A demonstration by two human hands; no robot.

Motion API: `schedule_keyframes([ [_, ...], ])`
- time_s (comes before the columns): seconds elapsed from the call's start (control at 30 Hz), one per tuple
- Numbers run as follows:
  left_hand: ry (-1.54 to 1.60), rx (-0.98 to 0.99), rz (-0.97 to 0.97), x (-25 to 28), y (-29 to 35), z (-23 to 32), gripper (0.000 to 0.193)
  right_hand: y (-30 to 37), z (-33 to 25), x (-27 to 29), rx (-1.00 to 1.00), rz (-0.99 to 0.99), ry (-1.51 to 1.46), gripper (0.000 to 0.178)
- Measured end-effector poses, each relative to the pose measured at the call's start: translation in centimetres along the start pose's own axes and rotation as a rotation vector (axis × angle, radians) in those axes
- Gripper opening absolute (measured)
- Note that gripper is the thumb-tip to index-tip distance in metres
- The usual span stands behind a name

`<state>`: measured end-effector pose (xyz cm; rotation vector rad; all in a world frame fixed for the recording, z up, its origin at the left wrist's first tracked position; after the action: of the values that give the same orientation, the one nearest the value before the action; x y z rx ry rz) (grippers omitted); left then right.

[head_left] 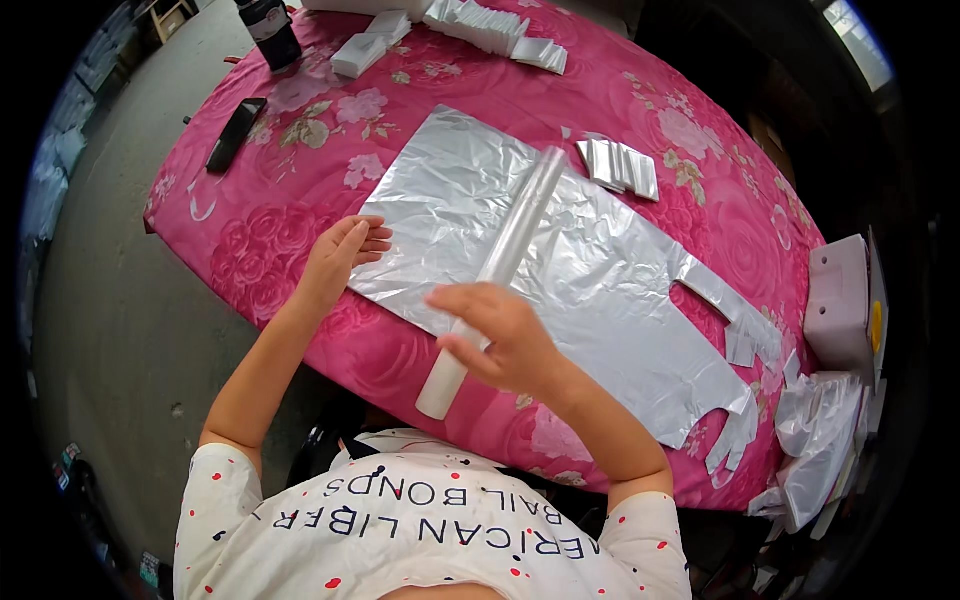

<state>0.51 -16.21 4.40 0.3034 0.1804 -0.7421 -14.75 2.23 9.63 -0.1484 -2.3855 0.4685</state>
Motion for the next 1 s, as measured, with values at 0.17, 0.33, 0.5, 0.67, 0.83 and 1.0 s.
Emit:
schedule_keyframes([
  [0.17, -0.022, -0.041, 0.032, 3.4, 6.3, -2.3, 0.032, -0.8, 7.7, -1.3, -0.041, 0.017, 0.513, 0.041],
  [0.33, -0.4, -0.163, 0.07, 1.1, 9.8, -3.2, 0.038, -5.8, 9.1, -5.9, 0.022, -0.116, 0.609, 0.047],
  [0.5, -1.205, -0.107, 0.217, -0.5, 9.4, -3.2, 0.066, -11.6, 7.8, -11.9, -0.263, 0.099, 0.649, 0.055],
  [0.67, -0.822, -0.011, 0.177, -0.1, 8.9, -1.8, 0.072, -11.3, 8.1, -14.1, -0.642, 0.549, 0.231, 0.082],
  [0.83, 0.026, 0.25, -0.114, -0.8, 10.0, -2.0, 0.063, -9.7, 5.7, -10.0, -0.662, 0.544, -0.975, 0.079],
  [1.0, 0.666, 0.393, -0.612, -2.5, 9.8, -0.1, 0.051, -8.0, 0.9, -3.0, -0.461, 0.39, -1.371, 0.065],
])
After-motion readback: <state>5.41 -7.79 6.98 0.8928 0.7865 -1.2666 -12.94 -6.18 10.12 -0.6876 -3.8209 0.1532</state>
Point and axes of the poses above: each hand's wrist, its own y-axis away from the middle knuckle, its own x-axis out of the back of the hand, z = x × y, the point moved 1 cm from there along -y, towards the middle knuckle, and after that the axes turned 8 degrees about y, right-handed, at the moved point
